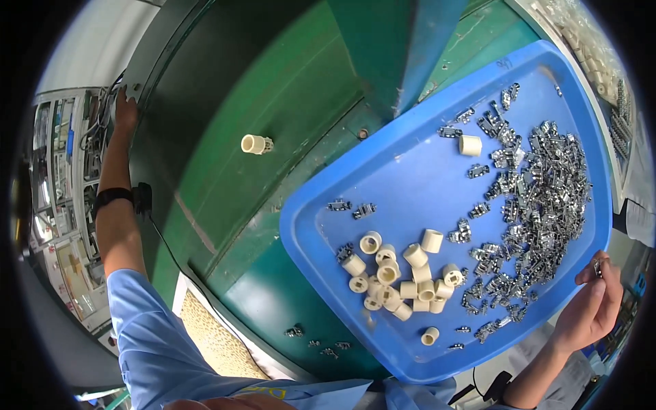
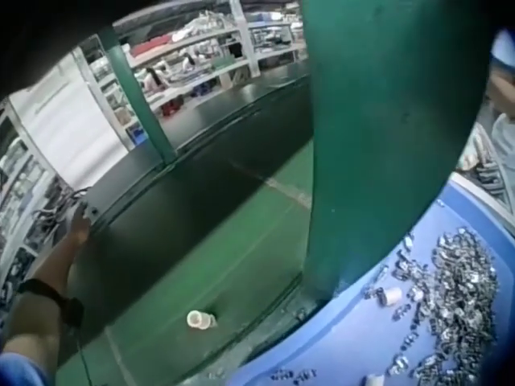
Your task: The person picks up a white plastic component and a metal insert, joins them together by hand, and places the assembled unit onto a metal tray. This process is repeated multiple times, occasionally moving pieces on the green table.
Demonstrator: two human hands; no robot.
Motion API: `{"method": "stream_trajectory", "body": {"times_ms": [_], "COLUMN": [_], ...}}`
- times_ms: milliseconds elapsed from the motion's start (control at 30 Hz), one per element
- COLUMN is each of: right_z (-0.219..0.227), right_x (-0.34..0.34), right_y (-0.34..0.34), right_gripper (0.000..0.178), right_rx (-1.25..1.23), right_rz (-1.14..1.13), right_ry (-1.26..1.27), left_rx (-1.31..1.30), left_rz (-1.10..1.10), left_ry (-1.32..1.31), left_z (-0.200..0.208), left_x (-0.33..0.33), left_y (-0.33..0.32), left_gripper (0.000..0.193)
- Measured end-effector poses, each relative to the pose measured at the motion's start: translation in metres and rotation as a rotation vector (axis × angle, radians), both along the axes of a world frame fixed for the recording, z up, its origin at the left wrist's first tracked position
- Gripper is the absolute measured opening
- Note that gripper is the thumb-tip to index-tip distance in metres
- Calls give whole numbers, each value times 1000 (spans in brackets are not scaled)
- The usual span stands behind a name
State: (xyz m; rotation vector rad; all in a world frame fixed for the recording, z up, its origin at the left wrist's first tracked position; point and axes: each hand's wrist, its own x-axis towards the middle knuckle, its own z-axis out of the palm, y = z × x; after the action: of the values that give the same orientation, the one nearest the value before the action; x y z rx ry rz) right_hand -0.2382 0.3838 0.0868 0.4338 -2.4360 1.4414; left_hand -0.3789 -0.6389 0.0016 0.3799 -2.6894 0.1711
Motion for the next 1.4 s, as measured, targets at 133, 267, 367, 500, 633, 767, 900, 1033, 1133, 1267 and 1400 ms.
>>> {"method": "stream_trajectory", "body": {"times_ms": [133, 267, 367, 500, 633, 767, 900, 1033, 1133, 1267, 1400], "right_z": [-3, -2, -7, -5, -3, -15, -23, -36, -33, -15, 0], "right_x": [6, 15, 11, 22, 41, 47, 71, 99, 141, 193, 238], "right_y": [-7, -7, -10, -6, 8, 14, 28, 32, 29, -1, -24], "right_gripper": [27, 27, 26, 26, 24, 23, 23, 21, 20, 19, 19], "right_rx": [50, 113, 117, 85, 20, -48, -199, -375, -445, -459, -520], "right_rz": [-107, -170, -183, -195, -226, -153, -35, 52, 73, 91, 379], "right_ry": [-19, -34, -32, -40, 41, 73, 148, 202, 185, 82, -4], "left_rx": [186, 204, 127, 174, 425, 709, 717, 749, 831, 771, 737], "left_rz": [78, 148, 146, 113, -43, -415, -496, -503, -494, -510, -546], "left_ry": [-75, -116, -89, -85, -5, 21, 22, 29, 80, 200, 418], "left_z": [5, 2, 15, 29, 68, 94, 155, 189, 206, 220, 216], "left_x": [-22, -26, -26, -3, 28, 106, 202, 309, 397, 499, 585], "left_y": [6, 18, 21, 48, 140, 266, 413, 504, 566, 640, 697], "left_gripper": [55, 44, 37, 31, 28, 23, 24, 24, 25, 27, 34]}}
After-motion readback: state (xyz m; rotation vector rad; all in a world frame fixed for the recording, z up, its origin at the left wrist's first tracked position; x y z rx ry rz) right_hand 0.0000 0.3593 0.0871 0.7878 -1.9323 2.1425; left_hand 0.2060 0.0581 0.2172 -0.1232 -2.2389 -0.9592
